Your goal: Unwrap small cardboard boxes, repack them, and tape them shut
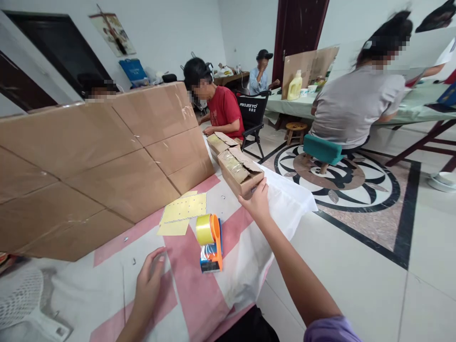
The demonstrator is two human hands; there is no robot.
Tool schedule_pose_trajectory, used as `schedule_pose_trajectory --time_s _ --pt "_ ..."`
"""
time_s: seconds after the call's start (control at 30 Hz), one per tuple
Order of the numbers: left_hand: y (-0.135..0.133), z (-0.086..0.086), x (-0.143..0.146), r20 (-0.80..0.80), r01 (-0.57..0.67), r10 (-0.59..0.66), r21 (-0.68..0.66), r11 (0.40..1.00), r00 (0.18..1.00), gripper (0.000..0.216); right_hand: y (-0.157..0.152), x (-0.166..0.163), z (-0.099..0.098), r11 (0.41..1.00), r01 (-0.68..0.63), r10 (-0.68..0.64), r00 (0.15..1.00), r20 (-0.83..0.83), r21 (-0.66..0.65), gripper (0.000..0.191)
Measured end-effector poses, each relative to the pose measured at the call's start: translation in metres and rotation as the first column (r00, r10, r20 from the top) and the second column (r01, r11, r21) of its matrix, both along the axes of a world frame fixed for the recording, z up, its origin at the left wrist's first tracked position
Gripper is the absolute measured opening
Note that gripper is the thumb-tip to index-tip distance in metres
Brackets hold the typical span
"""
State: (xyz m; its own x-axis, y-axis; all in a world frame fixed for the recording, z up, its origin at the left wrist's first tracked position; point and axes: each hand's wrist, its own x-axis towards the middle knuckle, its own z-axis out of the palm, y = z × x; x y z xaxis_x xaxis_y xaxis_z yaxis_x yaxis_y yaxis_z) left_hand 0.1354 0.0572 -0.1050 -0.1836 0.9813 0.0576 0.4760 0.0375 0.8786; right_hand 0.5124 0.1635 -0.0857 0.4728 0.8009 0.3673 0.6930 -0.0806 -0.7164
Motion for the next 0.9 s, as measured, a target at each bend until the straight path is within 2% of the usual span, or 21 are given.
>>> schedule_pose_trajectory --time_s 0.17,0.37,0.47,0.53,0.6,0.67,0.77,0.83,0.9 --pt "0.005 0.002 0.000 0.023 0.012 -0.013 0.058 0.998 1.000 0.029 0.044 -0.005 0.002 1.000 0.008 -0.007 1.000 0.011 -0.010 0.130" --pt "0.007 0.000 -0.002 0.037 0.044 -0.050 0.138 0.989 0.998 0.028 0.094 -0.019 0.009 0.999 -0.041 0.040 0.995 -0.096 -0.016 0.131" --pt "0.005 0.001 -0.003 0.038 0.055 -0.061 0.130 0.990 0.997 0.030 0.101 -0.025 0.015 0.997 -0.075 0.072 0.988 -0.140 -0.022 0.133" --pt "0.002 0.002 -0.005 0.050 0.053 -0.059 0.121 0.991 0.997 0.032 0.089 -0.025 0.021 0.995 -0.095 0.089 0.982 -0.169 -0.025 0.130" --pt "0.000 0.003 -0.008 0.068 0.044 -0.051 0.111 0.993 0.996 0.034 0.057 -0.022 0.024 0.992 -0.122 0.118 0.977 -0.178 -0.014 0.117" --pt "-0.002 0.003 -0.011 0.097 0.021 -0.031 0.098 0.995 0.995 0.033 0.005 -0.015 0.018 0.986 -0.169 0.168 0.973 -0.159 0.009 0.093" --pt "-0.003 0.000 -0.014 0.143 -0.006 -0.009 0.102 0.995 0.990 0.030 -0.104 -0.003 -0.020 0.981 -0.191 0.193 0.976 -0.096 0.031 0.066" --pt "-0.002 -0.004 -0.015 0.145 -0.005 -0.014 0.128 0.992 0.989 0.028 -0.183 0.001 -0.057 0.993 0.034 -0.039 0.999 0.034 0.113 0.045" --pt "0.001 -0.009 -0.013 0.111 0.016 -0.034 0.161 0.987 0.993 0.026 -0.254 -0.005 -0.085 0.973 0.203 -0.216 0.970 0.115 0.112 0.033"
